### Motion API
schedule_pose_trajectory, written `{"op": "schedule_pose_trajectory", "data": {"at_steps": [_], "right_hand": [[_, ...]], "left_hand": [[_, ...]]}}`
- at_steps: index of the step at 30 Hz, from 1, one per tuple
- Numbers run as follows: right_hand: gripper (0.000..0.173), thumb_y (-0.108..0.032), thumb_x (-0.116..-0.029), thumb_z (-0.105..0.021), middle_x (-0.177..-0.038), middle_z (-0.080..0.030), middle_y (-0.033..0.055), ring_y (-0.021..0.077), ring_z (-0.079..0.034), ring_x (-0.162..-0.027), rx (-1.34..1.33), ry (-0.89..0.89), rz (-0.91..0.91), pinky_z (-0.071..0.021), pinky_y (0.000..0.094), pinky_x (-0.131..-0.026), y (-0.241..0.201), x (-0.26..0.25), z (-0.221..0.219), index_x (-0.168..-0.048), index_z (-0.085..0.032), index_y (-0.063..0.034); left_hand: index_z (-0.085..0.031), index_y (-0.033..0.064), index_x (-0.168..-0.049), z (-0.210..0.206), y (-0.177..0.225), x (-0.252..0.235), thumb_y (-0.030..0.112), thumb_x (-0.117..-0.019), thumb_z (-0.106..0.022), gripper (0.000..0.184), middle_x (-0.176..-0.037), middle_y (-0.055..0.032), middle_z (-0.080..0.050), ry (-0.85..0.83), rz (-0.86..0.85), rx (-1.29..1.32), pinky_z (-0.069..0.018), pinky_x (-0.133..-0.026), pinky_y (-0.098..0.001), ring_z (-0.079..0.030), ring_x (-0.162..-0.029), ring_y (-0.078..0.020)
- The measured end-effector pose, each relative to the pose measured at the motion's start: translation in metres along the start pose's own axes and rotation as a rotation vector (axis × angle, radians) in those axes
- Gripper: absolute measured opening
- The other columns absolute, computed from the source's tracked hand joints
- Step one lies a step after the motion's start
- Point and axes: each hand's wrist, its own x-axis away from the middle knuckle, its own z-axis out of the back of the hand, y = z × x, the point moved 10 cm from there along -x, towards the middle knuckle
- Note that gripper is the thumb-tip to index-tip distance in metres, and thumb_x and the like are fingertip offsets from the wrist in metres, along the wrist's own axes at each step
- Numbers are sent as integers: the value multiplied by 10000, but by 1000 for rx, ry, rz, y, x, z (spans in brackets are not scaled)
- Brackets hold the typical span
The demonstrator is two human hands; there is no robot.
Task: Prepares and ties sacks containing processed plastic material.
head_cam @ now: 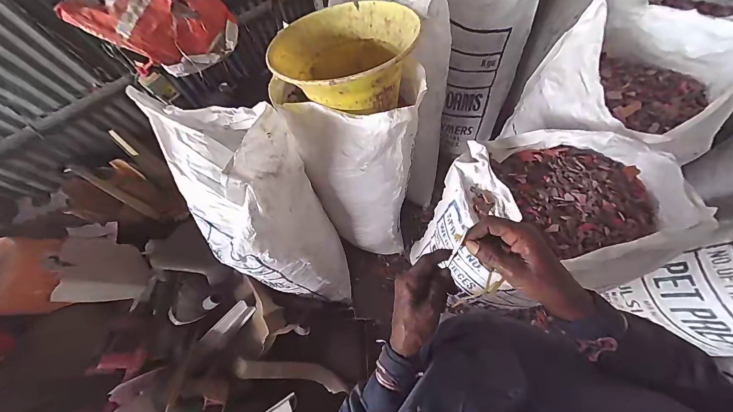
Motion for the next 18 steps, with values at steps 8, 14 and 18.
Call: {"op": "schedule_pose_trajectory", "data": {"at_steps": [8,14,18], "right_hand": [[240,-94,-964,-598,-822,-609,-121,-62,-578,-654,-229,-117,-79,-524,131,-628,10,3,-12,-1183,-553,-8],[94,-156,-1001,-590,-800,-608,-147,-81,-576,-666,-233,-179,-26,-520,123,-638,12,6,-22,-1018,-622,-69],[131,-163,-1006,-586,-825,-610,-121,-93,-568,-680,-193,-185,2,-510,103,-644,9,8,-21,-1020,-623,-38]], "left_hand": [[-650,-122,-1112,-2,2,4,0,-988,-492,235,-755,11,-640,-61,-61,-123,-480,-588,-147,-541,-616,45],[-617,-35,-1141,0,-3,-8,155,-1052,-457,265,-841,61,-690,-32,57,212,-588,-691,-240,-662,-717,-31],[-625,51,-991,-3,3,-15,54,-1034,-450,180,-786,93,-686,-19,56,218,-582,-666,-213,-660,-684,-6]]}}
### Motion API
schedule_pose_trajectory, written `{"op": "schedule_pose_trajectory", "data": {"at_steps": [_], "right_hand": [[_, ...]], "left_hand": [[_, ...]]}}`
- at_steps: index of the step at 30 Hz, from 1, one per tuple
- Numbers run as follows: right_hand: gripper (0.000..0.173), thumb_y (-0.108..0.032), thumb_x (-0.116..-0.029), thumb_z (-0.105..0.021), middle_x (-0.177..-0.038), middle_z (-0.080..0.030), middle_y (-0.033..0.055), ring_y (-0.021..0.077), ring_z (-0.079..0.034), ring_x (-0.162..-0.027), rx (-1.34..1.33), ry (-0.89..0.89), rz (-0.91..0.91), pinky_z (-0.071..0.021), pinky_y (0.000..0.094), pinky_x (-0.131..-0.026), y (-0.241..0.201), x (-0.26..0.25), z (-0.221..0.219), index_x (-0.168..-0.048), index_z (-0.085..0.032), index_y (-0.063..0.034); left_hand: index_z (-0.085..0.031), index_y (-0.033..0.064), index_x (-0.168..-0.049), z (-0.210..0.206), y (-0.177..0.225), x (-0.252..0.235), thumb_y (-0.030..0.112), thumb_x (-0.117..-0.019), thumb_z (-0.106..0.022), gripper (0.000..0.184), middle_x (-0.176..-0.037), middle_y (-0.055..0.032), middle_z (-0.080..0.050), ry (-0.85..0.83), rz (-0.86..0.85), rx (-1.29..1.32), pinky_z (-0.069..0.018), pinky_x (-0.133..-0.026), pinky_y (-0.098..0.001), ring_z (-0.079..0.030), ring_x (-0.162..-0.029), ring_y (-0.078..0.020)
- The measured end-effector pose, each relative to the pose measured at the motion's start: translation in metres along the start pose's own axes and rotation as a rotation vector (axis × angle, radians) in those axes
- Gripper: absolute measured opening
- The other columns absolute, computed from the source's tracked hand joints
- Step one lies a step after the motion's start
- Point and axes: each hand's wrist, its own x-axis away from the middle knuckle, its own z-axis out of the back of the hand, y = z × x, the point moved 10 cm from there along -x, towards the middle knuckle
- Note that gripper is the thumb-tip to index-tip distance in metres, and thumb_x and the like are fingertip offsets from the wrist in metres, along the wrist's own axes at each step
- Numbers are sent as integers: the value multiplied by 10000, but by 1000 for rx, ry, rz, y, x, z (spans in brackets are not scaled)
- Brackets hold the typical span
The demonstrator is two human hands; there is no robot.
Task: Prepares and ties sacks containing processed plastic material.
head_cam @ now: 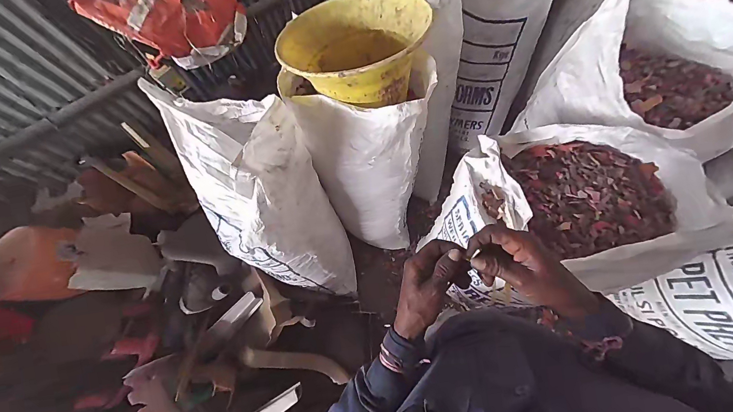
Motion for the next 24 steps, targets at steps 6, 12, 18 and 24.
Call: {"op": "schedule_pose_trajectory", "data": {"at_steps": [6,12,18,24], "right_hand": [[146,-110,-990,-573,-827,-623,-71,-95,-554,-688,60,21,10,-489,91,-657,4,2,4,-1011,-638,19],[273,-159,-963,-641,-974,-702,111,69,-656,-868,411,200,138,-540,212,-819,-3,-4,12,-1129,-671,55],[335,-58,-967,-514,-1344,-631,160,367,-512,-1348,878,246,538,-343,502,-1162,-26,-6,-13,-1259,-620,-183],[186,-156,-1047,-548,-1173,-709,194,300,-673,-1155,910,272,625,-478,369,-1079,-19,-24,8,-1160,-656,-56]], "left_hand": [[-611,83,-938,0,-9,-3,-4,-982,-467,174,-753,86,-677,21,41,77,-573,-617,-214,-647,-638,-16],[-566,53,-931,6,-11,-13,-36,-984,-421,179,-702,62,-652,113,100,69,-574,-603,-215,-639,-602,-29],[-561,58,-897,18,-13,-36,-63,-962,-385,223,-738,52,-633,264,116,148,-574,-684,-222,-635,-672,-29],[-550,83,-836,11,-16,-71,-65,-974,-364,275,-701,43,-632,191,209,193,-557,-711,-224,-627,-676,-34]]}}
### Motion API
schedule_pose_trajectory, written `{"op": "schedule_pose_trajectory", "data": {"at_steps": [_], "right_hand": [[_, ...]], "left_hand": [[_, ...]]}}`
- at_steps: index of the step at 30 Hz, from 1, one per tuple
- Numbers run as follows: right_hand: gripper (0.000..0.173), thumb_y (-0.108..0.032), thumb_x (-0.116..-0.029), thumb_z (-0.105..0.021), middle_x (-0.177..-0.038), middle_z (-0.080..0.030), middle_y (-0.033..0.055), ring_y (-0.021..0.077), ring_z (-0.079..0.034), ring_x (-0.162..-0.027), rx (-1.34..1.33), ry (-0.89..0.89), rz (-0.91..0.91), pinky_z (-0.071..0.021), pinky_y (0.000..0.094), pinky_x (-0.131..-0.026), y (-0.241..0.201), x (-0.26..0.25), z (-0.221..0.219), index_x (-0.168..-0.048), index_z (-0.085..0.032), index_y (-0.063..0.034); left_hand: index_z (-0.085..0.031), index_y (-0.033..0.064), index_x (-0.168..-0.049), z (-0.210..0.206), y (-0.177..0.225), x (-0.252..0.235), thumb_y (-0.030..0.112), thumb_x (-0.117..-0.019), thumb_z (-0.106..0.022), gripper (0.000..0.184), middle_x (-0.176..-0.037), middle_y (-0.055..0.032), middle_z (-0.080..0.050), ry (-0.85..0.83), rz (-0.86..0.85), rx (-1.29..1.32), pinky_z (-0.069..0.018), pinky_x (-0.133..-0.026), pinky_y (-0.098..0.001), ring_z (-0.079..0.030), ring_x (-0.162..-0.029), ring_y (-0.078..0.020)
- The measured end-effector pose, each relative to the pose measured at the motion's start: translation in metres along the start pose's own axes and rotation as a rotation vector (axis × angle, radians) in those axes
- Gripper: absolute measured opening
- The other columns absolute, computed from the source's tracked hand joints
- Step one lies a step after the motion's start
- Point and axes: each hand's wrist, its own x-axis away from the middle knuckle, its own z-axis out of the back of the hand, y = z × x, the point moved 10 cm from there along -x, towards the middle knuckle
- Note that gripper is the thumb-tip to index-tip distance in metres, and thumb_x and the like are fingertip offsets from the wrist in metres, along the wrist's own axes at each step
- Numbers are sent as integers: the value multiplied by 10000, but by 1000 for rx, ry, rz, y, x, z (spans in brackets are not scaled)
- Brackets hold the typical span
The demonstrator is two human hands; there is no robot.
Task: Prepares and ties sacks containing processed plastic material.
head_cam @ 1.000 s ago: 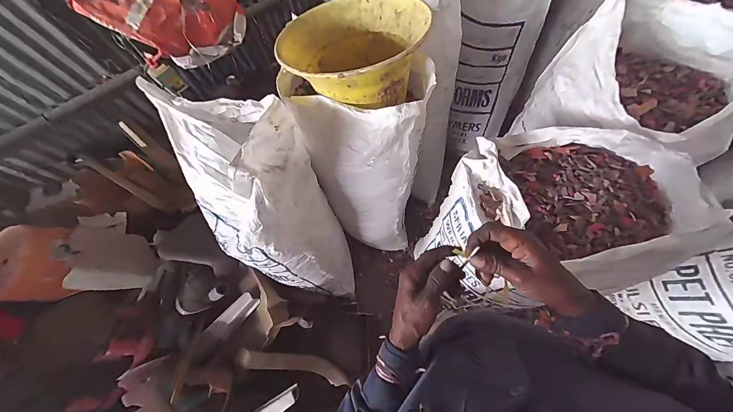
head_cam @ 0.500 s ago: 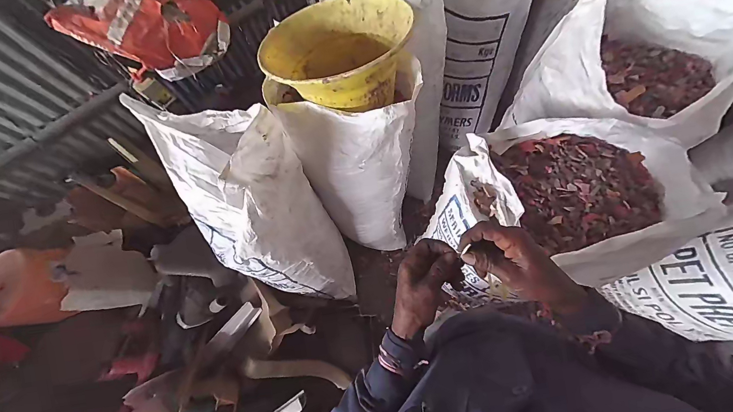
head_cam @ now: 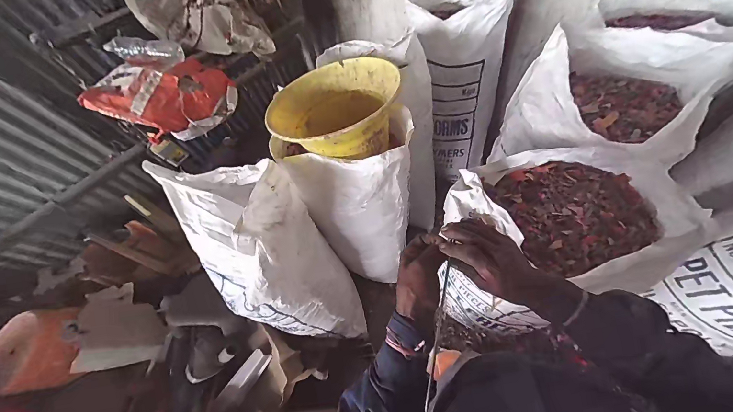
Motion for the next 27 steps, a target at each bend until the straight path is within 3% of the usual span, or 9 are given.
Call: {"op": "schedule_pose_trajectory", "data": {"at_steps": [5,8,11,13,15,21,24,26,27], "right_hand": [[234,-141,-1016,-516,-1077,-738,200,322,-716,-1048,-30,-54,-203,-537,404,-984,21,1,9,-1035,-689,15],[290,-92,-1017,-482,-998,-748,177,202,-722,-965,-285,111,-529,-556,349,-889,46,24,26,-1014,-708,90],[309,-246,-1085,-428,-986,-733,-49,-5,-671,-995,-539,252,-690,-546,238,-930,55,47,54,-988,-641,-45],[270,-277,-1070,-453,-988,-728,-114,-12,-663,-1006,-667,260,-730,-540,231,-935,55,58,72,-997,-670,-133],[245,-245,-1062,-462,-1014,-719,-107,3,-654,-1030,-722,213,-732,-531,232,-946,53,72,81,-1011,-679,-144],[199,-126,-1024,-491,-986,-693,-82,-23,-632,-957,-733,31,-864,-525,200,-885,95,127,109,-1014,-687,-91],[228,-72,-1023,-449,-965,-688,-81,5,-649,-951,-881,92,-986,-547,233,-914,112,155,123,-1012,-675,-106],[232,-35,-1021,-429,-959,-686,-78,26,-666,-936,-1069,240,-1052,-566,251,-918,121,174,129,-1025,-643,-125],[242,-44,-1017,-439,-968,-709,-70,49,-687,-938,-1203,345,-1072,-581,271,-915,125,184,131,-1029,-655,-153]], "left_hand": [[-560,61,-844,-17,-7,-15,-58,-988,-406,242,-695,37,-604,-20,36,-81,-538,-697,-209,-601,-657,-38],[-556,7,-941,-17,-15,-19,-15,-1029,-385,193,-716,3,-645,-2,21,-185,-572,-763,-261,-655,-693,-73],[-543,21,-969,9,-10,-24,8,-1048,-358,202,-698,28,-627,186,-25,-179,-587,-713,-250,-651,-660,-63],[-534,21,-982,32,-2,-30,6,-1054,-373,177,-715,22,-593,310,-65,-145,-584,-705,-262,-628,-649,-78],[-518,49,-948,32,2,-26,-3,-1056,-360,198,-692,36,-590,339,-107,-138,-591,-707,-263,-626,-619,-75],[-482,84,-971,-22,-19,-4,19,-1052,-236,267,-807,-31,-704,193,-192,21,-615,-837,-378,-735,-805,-184],[-556,143,-919,-72,-34,8,80,-1060,-205,384,-873,-57,-754,51,-229,213,-591,-934,-441,-753,-920,-236],[-657,210,-874,-110,-45,21,167,-1054,-329,377,-829,0,-737,-106,-218,325,-573,-947,-423,-733,-877,-180],[-688,236,-872,-128,-53,27,221,-1044,-427,313,-769,46,-710,-199,-196,358,-582,-869,-363,-708,-783,-122]]}}
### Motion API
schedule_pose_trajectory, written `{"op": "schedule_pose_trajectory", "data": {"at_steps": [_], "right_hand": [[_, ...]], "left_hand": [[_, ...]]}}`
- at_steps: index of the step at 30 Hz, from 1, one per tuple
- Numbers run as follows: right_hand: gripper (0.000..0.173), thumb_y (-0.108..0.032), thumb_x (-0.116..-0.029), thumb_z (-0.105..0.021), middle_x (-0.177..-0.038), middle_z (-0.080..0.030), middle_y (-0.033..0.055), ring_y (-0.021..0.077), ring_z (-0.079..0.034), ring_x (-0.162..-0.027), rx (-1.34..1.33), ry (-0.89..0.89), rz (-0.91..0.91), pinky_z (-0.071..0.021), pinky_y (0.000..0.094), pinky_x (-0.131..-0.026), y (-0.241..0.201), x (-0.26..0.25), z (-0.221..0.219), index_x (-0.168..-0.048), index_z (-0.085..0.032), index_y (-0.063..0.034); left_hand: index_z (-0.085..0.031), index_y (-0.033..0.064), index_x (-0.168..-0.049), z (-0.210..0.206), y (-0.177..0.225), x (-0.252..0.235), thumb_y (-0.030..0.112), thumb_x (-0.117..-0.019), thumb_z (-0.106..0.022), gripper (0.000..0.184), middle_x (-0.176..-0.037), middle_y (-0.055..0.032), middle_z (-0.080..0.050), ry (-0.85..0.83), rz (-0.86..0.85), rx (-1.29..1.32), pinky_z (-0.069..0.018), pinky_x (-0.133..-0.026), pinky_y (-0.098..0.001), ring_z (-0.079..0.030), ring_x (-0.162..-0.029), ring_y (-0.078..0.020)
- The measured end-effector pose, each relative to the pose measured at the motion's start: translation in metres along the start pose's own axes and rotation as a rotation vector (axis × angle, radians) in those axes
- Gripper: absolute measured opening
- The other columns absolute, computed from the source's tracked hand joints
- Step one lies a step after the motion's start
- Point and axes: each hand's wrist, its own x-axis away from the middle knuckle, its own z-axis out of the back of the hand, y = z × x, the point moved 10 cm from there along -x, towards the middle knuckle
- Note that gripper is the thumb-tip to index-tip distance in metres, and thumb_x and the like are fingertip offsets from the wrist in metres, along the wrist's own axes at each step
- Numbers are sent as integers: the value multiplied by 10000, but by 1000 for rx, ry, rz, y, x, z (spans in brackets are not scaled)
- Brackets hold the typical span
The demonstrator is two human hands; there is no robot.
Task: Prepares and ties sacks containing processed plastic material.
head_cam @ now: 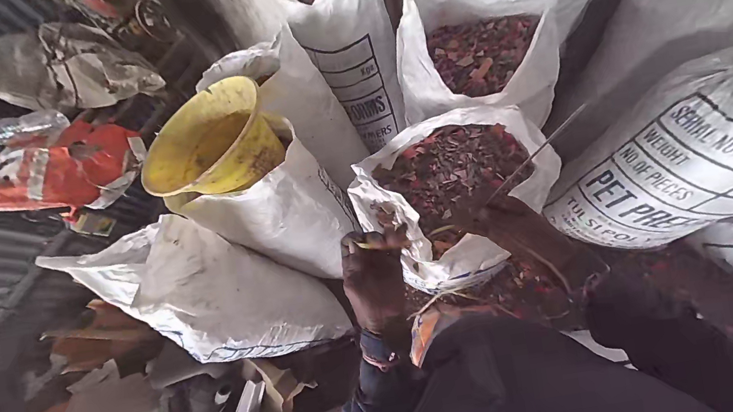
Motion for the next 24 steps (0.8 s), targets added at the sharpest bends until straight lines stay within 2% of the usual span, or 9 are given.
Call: {"op": "schedule_pose_trajectory", "data": {"at_steps": [2,3,6,9,11,16,20,22,24], "right_hand": [[225,-79,-1028,-470,-994,-738,-30,98,-712,-951,-228,37,10,-594,308,-916,-2,7,23,-1067,-668,-178],[232,-98,-1031,-464,-1007,-740,-18,112,-712,-967,-258,46,17,-593,314,-923,-6,11,36,-1071,-675,-187],[292,-86,-1009,-429,-966,-753,-30,95,-722,-950,-113,51,3,-599,269,-882,-19,28,68,-977,-689,-215],[258,-122,-1038,-443,-883,-705,-110,29,-683,-861,185,-7,119,-589,228,-824,-37,45,92,-962,-671,-217],[234,-150,-1043,-454,-848,-662,-157,-2,-653,-808,235,81,171,-586,237,-804,-53,57,117,-969,-654,-248],[308,-94,-1066,-361,-815,-666,-139,12,-639,-724,-88,467,169,-579,224,-738,-71,97,185,-1037,-623,-254],[266,-126,-1067,-340,-722,-568,-199,-44,-548,-606,40,702,255,-505,145,-587,-67,129,211,-1108,-554,-279],[174,-191,-1068,-415,-736,-554,-228,-63,-526,-600,154,753,403,-470,126,-561,-75,143,219,-1142,-535,-293],[137,-280,-1069,-481,-743,-547,-249,-69,-519,-607,235,766,528,-467,136,-565,-88,152,218,-1196,-523,-307]], "left_hand": [[-699,225,-849,-24,-33,10,295,-1014,-570,220,-649,77,-656,-142,115,41,-562,-627,-247,-646,-593,-58],[-684,226,-846,-28,-54,18,294,-1013,-582,206,-616,88,-619,-185,197,-16,-514,-556,-214,-599,-544,-37],[-565,193,-898,-18,-115,46,116,-1031,-362,254,-587,120,-554,-152,433,-351,-436,-479,-161,-508,-483,11],[-530,98,-990,-6,-137,53,23,-1001,-335,210,-598,147,-492,-108,458,-682,-409,-469,-121,-454,-482,52],[-527,120,-981,0,-133,51,43,-998,-335,208,-588,156,-481,-55,417,-739,-410,-471,-122,-444,-474,55],[-521,148,-926,1,-136,59,58,-1032,-269,287,-568,118,-511,8,442,-573,-426,-454,-145,-468,-449,17],[-574,181,-938,-11,-177,77,103,-1010,-390,212,-602,145,-561,-197,578,-554,-448,-472,-141,-510,-482,37],[-554,128,-992,-24,-197,88,99,-1023,-375,184,-623,144,-549,-304,674,-624,-429,-478,-125,-490,-497,48],[-539,3,-1117,-40,-212,93,87,-1001,-435,177,-706,113,-536,-430,691,-817,-420,-534,-123,-478,-569,57]]}}
